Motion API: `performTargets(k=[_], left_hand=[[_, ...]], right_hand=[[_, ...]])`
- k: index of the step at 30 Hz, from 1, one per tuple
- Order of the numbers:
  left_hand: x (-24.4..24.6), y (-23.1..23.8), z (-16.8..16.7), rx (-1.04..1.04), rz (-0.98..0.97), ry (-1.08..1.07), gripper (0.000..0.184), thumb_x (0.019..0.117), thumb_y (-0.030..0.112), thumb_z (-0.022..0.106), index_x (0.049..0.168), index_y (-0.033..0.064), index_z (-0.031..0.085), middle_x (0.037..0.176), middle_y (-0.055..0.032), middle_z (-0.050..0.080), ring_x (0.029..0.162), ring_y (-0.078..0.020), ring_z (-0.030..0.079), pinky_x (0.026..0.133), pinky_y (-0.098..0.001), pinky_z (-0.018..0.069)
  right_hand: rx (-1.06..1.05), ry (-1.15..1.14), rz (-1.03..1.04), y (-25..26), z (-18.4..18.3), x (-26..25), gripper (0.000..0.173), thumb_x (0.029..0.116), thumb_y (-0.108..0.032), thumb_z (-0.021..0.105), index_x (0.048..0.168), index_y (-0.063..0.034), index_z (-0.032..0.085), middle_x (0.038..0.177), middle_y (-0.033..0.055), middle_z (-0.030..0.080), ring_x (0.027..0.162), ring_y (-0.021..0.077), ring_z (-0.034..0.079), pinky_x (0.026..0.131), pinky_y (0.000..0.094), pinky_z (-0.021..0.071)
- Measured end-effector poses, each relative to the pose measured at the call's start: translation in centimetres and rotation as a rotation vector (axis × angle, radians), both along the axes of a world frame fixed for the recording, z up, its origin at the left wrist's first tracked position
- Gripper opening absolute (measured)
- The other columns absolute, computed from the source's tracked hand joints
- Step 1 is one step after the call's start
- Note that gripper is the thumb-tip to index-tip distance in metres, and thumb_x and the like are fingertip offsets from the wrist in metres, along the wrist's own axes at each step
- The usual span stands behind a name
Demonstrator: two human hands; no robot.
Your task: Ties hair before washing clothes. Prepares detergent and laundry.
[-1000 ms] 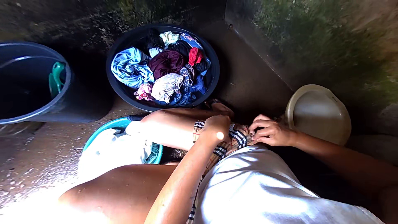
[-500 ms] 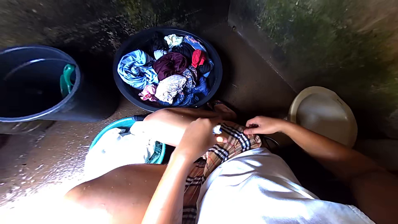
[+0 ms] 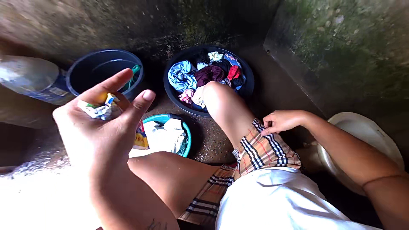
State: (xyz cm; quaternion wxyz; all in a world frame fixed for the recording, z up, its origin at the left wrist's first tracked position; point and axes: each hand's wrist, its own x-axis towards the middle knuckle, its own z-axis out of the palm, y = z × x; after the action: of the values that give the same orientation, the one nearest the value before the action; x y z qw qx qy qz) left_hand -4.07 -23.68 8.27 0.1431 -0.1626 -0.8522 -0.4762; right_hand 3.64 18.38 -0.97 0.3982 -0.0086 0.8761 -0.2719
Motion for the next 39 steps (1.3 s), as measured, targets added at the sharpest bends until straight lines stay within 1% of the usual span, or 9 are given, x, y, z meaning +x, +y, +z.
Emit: performTargets(k=[6, 10, 16, 20, 25, 28, 30, 36, 39], left_hand=[[0.5, -0.5, -0.3, 0.078, -0.024, -0.04, 0.049, 0.0913, 0.039, 0.077, 0.134, 0.018, 0.065, 0.092, 0.0112, 0.067, 0.066, 0.0058, 0.057, 0.058, -0.0113, 0.0474], [0.2, 0.5, -0.5, 0.111, -0.035, -0.076, 0.045, 0.0901, 0.036, 0.078, 0.13, 0.0169, 0.067, 0.092, 0.0151, 0.067, 0.066, 0.0095, 0.056, 0.058, -0.0086, 0.0457], [-1.7, 1.2, -2.0, 0.078, -0.093, -0.074, 0.047, 0.0912, 0.041, 0.076, 0.131, 0.0187, 0.066, 0.092, 0.0146, 0.067, 0.066, 0.0091, 0.056, 0.058, -0.0098, 0.0455], [-2.2, 1.9, -2.7, 0.07, -0.084, -0.084, 0.047, 0.0899, 0.043, 0.077, 0.13, 0.0205, 0.067, 0.088, 0.0161, 0.065, 0.063, 0.0102, 0.054, 0.056, -0.0086, 0.0442], [-2.8, 2.1, -3.3, 0.065, -0.108, -0.089, 0.047, 0.0907, 0.042, 0.076, 0.13, 0.0195, 0.066, 0.088, 0.0165, 0.065, 0.064, 0.0107, 0.053, 0.057, -0.0084, 0.0439], [-2.9, 2.3, -3.6, 0.041, -0.102, -0.114, 0.047, 0.0906, 0.042, 0.076, 0.13, 0.0191, 0.066, 0.088, 0.0158, 0.065, 0.064, 0.0101, 0.054, 0.057, -0.0088, 0.0448], [-2.8, 2.8, -3.6, 0.014, -0.09, -0.128, 0.047, 0.0901, 0.043, 0.076, 0.129, 0.0194, 0.067, 0.088, 0.0147, 0.065, 0.063, 0.01, 0.053, 0.057, -0.0093, 0.0434], [-3.4, 1.5, -5.0, 0.06, -0.095, -0.167, 0.048, 0.0893, 0.04, 0.079, 0.131, 0.0201, 0.067, 0.089, 0.0089, 0.068, 0.064, 0.0021, 0.058, 0.057, -0.0161, 0.0501], [-5.0, 0.1, -7.5, 0.152, -0.19, -0.103, 0.051, 0.0884, 0.03, 0.082, 0.135, 0.0197, 0.064, 0.099, 0.0096, 0.067, 0.075, -0.0001, 0.061, 0.067, -0.017, 0.0528]], right_hand=[[0.084, -0.123, -0.284, 1.2, -1.0, 4.4, 0.074, 0.1027, -0.062, 0.045, 0.119, 0.0083, 0.061, 0.107, 0.0263, 0.065, 0.093, 0.0347, 0.066, 0.087, 0.0536, 0.0535], [-0.088, 0.091, -0.506, 1.3, -2.7, 7.8, 0.061, 0.1059, -0.055, 0.046, 0.107, 0.0028, 0.065, 0.095, 0.0146, 0.063, 0.085, 0.0189, 0.059, 0.082, 0.0402, 0.0497], [-0.275, 0.27, -0.94, -0.8, -4.0, 9.9, 0.042, 0.1054, -0.042, 0.056, 0.101, -0.0019, 0.067, 0.089, 0.0044, 0.062, 0.079, 0.0079, 0.058, 0.074, 0.0276, 0.0502], [-0.333, 0.356, -0.766, -1.3, -4.1, 9.5, 0.034, 0.1052, -0.035, 0.057, 0.089, -0.0063, 0.065, 0.08, -0.0009, 0.061, 0.076, 0.0038, 0.056, 0.075, 0.0255, 0.0474], [-0.377, 0.436, -0.411, -0.6, -4.8, 9.2, 0.039, 0.1006, -0.042, 0.061, 0.092, -0.0048, 0.068, 0.087, -0.0011, 0.061, 0.078, 0.0, 0.055, 0.073, 0.0192, 0.046], [-0.295, 0.399, -0.212, -0.2, -4.1, 9.5, 0.067, 0.0855, -0.06, 0.074, 0.113, 0.0009, 0.064, 0.106, 0.0102, 0.064, 0.093, 0.0119, 0.057, 0.084, 0.0302, 0.0482], [-0.177, 0.287, -0.218, -0.7, -2.8, 9.3, 0.081, 0.0779, -0.058, 0.081, 0.127, 0.002, 0.059, 0.124, 0.0162, 0.06, 0.109, 0.0224, 0.058, 0.096, 0.0409, 0.0492], [-0.08, 0.25, -0.293, 0.1, -3.0, 8.8, 0.086, 0.0748, -0.054, 0.087, 0.136, -0.0012, 0.059, 0.13, 0.0154, 0.06, 0.116, 0.0269, 0.059, 0.102, 0.0477, 0.0484], [-0.208, 0.141, -0.226, 3.1, -2.7, 9.7, 0.104, 0.0733, -0.042, 0.091, 0.155, -0.0036, 0.04, 0.145, 0.021, 0.053, 0.128, 0.0317, 0.055, 0.108, 0.0475, 0.0463]])
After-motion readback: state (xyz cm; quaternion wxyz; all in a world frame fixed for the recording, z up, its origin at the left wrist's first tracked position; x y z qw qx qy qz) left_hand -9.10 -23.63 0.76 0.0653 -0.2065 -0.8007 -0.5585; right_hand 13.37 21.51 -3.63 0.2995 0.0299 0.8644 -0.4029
